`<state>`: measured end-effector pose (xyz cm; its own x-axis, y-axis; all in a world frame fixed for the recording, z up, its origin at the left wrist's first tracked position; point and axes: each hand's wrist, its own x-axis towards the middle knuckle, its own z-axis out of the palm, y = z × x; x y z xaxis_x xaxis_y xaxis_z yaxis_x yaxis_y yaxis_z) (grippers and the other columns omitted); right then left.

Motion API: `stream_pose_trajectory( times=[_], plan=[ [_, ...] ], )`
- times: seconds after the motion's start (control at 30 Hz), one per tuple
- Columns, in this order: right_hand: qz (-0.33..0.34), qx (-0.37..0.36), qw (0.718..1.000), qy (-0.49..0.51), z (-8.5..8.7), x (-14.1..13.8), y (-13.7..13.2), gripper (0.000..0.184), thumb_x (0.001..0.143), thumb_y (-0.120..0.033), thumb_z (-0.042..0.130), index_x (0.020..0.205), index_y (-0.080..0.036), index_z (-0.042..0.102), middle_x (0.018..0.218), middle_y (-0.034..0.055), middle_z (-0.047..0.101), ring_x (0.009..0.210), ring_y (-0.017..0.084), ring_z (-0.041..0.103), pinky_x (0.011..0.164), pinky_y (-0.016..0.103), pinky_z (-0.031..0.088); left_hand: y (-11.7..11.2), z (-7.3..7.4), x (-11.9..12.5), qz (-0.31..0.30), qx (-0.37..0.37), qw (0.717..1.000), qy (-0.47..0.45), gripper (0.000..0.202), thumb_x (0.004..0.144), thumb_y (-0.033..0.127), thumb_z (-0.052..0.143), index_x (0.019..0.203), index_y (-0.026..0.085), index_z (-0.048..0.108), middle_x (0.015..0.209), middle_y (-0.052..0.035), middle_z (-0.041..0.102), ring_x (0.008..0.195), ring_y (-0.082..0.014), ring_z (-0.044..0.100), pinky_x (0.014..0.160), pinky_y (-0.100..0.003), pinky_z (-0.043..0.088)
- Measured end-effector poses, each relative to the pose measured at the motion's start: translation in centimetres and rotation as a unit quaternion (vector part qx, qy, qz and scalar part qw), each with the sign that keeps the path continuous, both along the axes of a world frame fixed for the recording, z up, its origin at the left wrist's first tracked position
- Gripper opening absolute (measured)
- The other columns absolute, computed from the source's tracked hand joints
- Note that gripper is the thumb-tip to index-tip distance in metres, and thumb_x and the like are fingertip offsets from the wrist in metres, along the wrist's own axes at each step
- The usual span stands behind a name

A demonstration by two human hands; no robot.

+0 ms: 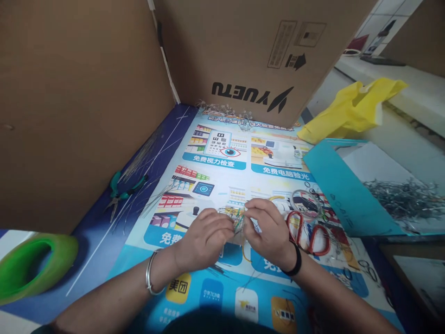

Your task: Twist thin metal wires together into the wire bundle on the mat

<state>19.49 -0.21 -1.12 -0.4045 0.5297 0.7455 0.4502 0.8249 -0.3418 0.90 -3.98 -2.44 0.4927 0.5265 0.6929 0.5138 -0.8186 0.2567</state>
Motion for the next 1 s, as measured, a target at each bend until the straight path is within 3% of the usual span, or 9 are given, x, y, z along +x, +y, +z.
stream_pose_trajectory(
  times=[0.17, 0.4, 0.7, 1.0],
  plan=[
    [0.011, 0.043, 0.999, -0.007, -0.8, 0.4, 0.3, 0.024, 0.077, -0.004, 0.053, 0.095, -0.019, 0.055, 0.093, 0.0076, 0.055, 0.086, 0.019, 0.056, 0.072, 0.036, 0.050, -0.5, -0.2, 0.0, 0.010, 0.031, 0.999, 0.009, 0.015, 0.085, 0.005, 0.047, 0.093, 0.012, 0.057, 0.093, -0.0090, 0.069, 0.096, -0.0196, 0.061, 0.083, -0.035, 0.043],
    [0.016, 0.095, 0.995, -0.041, -1.6, 1.4, 0.9, 0.022, 0.078, -0.009, 0.057, 0.097, -0.019, 0.056, 0.087, 0.0054, 0.052, 0.078, 0.017, 0.053, 0.065, 0.034, 0.048, -0.9, -0.3, -0.1, -0.006, 0.017, 0.999, 0.035, 0.017, 0.088, 0.008, 0.046, 0.095, 0.012, 0.061, 0.092, -0.0070, 0.070, 0.097, -0.0199, 0.059, 0.081, -0.034, 0.042],
    [0.004, 0.065, 0.996, -0.052, -1.6, 1.2, 0.8, 0.024, 0.081, -0.008, 0.055, 0.101, -0.021, 0.054, 0.082, 0.0037, 0.054, 0.074, 0.016, 0.054, 0.062, 0.029, 0.050, -1.1, -1.2, 0.1, -0.013, -0.061, 0.998, 0.031, 0.021, 0.088, 0.008, 0.044, 0.100, 0.013, 0.060, 0.097, -0.0071, 0.068, 0.094, -0.0208, 0.057, 0.077, -0.034, 0.045],
    [-0.005, 0.025, 1.000, -0.003, -2.3, 0.8, 0.8, 0.025, 0.080, -0.006, 0.055, 0.101, -0.020, 0.055, 0.083, 0.0051, 0.056, 0.078, 0.018, 0.058, 0.065, 0.034, 0.052, -1.1, -1.6, 0.3, -0.035, -0.095, 0.995, -0.011, 0.023, 0.084, 0.005, 0.045, 0.102, 0.011, 0.058, 0.100, -0.0101, 0.065, 0.101, -0.0213, 0.057, 0.087, -0.037, 0.051]
  ],
)
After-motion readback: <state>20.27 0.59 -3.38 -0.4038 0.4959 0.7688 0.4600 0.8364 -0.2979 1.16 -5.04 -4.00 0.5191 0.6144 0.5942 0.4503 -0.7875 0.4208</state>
